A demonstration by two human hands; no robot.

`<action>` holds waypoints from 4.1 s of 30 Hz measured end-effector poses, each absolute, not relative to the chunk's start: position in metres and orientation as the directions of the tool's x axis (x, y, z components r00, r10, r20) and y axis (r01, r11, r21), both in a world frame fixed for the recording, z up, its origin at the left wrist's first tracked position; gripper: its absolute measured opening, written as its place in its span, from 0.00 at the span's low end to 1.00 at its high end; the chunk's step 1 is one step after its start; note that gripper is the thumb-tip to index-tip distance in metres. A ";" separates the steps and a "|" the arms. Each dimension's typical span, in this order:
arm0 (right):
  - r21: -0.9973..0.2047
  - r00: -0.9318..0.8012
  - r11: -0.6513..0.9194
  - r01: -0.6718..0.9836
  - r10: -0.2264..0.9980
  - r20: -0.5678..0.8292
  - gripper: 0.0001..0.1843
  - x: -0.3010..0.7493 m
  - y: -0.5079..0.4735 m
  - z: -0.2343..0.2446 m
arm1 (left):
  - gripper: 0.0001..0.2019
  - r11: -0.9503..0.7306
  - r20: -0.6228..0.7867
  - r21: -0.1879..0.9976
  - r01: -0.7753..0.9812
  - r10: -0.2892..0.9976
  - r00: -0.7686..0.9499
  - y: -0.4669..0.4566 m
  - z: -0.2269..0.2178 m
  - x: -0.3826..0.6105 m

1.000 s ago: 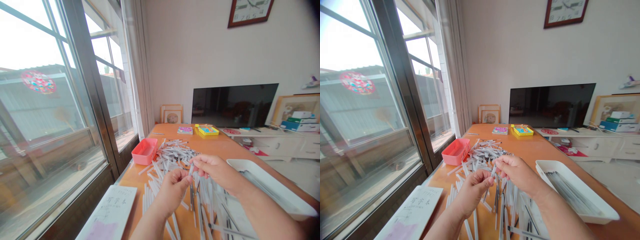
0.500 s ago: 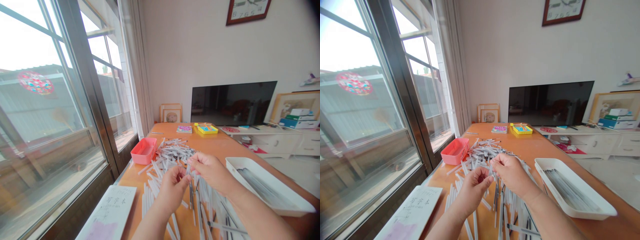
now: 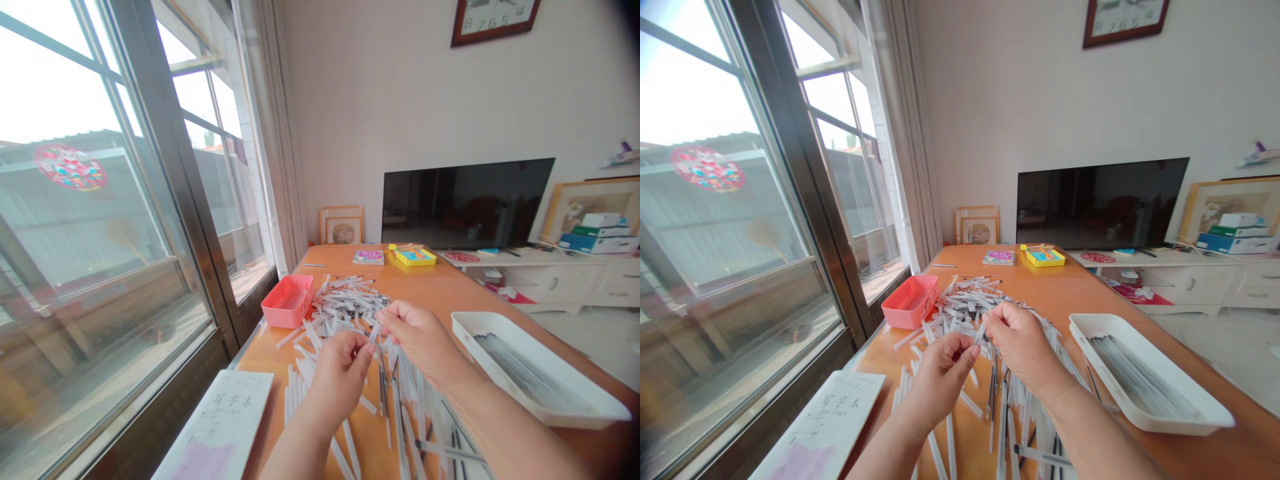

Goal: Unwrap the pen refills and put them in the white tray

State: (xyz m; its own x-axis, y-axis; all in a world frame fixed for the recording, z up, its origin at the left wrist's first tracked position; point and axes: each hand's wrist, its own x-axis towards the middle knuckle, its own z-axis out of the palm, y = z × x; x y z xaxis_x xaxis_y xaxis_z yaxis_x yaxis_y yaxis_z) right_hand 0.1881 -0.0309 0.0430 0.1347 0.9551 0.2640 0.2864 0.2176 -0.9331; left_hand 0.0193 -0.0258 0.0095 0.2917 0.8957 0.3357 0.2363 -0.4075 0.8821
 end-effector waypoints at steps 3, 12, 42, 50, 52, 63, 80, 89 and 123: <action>-0.957 0.092 0.182 0.224 0.974 0.207 0.18 0.189 -0.028 0.041 | 0.14 -0.406 0.346 0.883 0.236 0.902 0.258 -0.020 0.004 0.019; -0.643 0.009 0.117 0.757 0.982 0.189 0.13 0.205 0.002 -0.007 | 0.18 -0.254 0.255 0.967 0.027 0.963 -0.088 -0.002 -0.002 0.005; -0.177 -0.202 0.206 0.962 0.979 0.041 0.11 0.131 0.039 -0.017 | 0.23 -0.137 0.075 0.948 -0.288 0.974 -0.215 0.003 -0.002 -0.004; -0.366 -0.129 0.149 0.919 0.989 0.077 0.06 0.144 0.031 -0.013 | 0.21 -0.128 0.067 0.951 -0.280 0.974 -0.218 0.002 -0.003 -0.004; -0.432 -0.101 0.138 0.891 0.989 0.107 0.06 0.152 0.023 -0.008 | 0.21 -0.127 0.067 0.952 -0.277 0.974 -0.217 0.002 -0.002 -0.004; -0.967 -0.026 -0.208 -0.147 0.978 -0.207 0.15 0.165 -0.054 -0.007 | 0.22 -0.137 0.076 0.947 -0.292 0.975 -0.211 -0.003 -0.001 0.002; -0.960 -0.041 -0.166 -0.225 0.986 -0.161 0.17 0.156 -0.057 -0.015 | 0.21 -0.130 0.097 0.939 -0.318 0.988 -0.119 -0.004 -0.007 0.014; -0.963 0.023 -0.107 -0.248 0.993 -0.117 0.22 0.156 -0.058 -0.012 | 0.19 -0.117 0.115 0.931 -0.346 0.993 -0.025 -0.009 -0.007 0.020; -0.986 0.090 0.047 -0.157 0.995 0.033 0.22 0.166 -0.058 -0.008 | 0.19 -0.004 0.038 0.852 -0.524 0.998 0.054 -0.018 -0.006 0.034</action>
